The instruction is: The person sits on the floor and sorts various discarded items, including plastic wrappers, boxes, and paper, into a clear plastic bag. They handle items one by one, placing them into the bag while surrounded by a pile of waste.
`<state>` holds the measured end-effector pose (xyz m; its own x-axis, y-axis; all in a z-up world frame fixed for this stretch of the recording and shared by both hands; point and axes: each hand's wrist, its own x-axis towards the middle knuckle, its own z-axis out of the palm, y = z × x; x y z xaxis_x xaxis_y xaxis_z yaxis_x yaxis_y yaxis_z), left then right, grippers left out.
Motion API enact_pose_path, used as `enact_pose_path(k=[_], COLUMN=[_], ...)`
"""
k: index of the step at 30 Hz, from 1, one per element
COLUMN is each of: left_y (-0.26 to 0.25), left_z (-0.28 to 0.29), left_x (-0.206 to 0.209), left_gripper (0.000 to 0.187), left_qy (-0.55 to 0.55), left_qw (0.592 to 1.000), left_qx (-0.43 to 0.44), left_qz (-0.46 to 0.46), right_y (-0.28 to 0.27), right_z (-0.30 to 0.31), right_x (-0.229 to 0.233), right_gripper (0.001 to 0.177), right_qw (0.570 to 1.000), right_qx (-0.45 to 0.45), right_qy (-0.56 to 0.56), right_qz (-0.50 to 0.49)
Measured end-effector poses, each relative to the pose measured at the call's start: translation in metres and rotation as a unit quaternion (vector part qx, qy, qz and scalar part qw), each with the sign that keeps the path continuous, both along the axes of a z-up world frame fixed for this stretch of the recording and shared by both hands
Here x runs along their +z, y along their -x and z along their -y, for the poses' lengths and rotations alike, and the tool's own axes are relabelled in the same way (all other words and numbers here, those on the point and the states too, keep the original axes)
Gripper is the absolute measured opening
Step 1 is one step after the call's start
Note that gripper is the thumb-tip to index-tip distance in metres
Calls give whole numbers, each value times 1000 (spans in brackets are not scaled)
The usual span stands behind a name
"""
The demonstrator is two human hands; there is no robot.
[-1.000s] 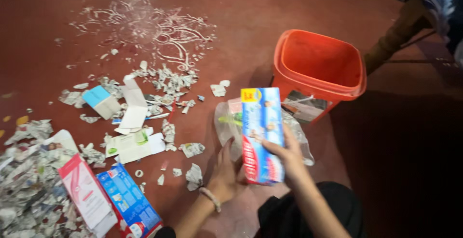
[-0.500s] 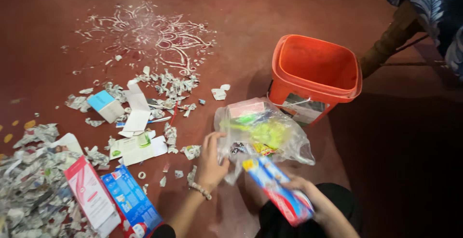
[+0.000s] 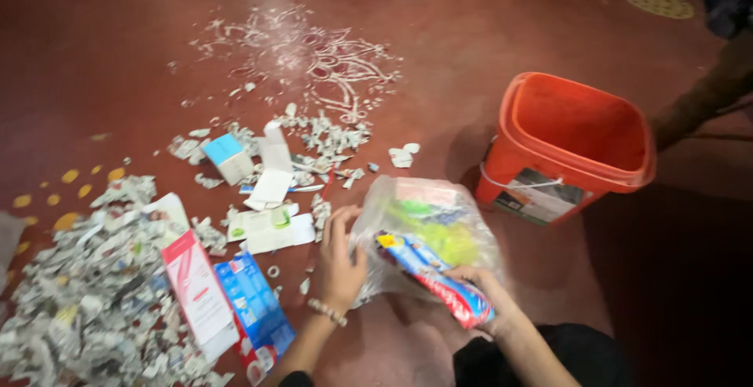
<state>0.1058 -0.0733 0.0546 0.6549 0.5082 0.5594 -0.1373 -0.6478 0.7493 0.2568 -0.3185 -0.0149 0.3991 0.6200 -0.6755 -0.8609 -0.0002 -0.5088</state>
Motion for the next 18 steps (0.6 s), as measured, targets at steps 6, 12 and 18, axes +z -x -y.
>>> enact_pose_path(k=[6, 12, 18], left_y=[-16, -20, -17], left_z=[-11, -28, -47], left_x=[8, 10, 3], left_gripper=[49, 41, 35], left_qy=[75, -11, 50], left_qw=[995, 999, 998], left_qx=[-65, -30, -45], left_qz=[16, 17, -2], right_y=[-29, -93, -123], right_z=[-52, -135, -184], right_x=[-43, -49, -49], right_gripper=[37, 40, 48], right_qw=[992, 939, 826], right_qx=[-113, -279, -505], right_qy=[11, 4, 35], right_qz=[63, 201, 248])
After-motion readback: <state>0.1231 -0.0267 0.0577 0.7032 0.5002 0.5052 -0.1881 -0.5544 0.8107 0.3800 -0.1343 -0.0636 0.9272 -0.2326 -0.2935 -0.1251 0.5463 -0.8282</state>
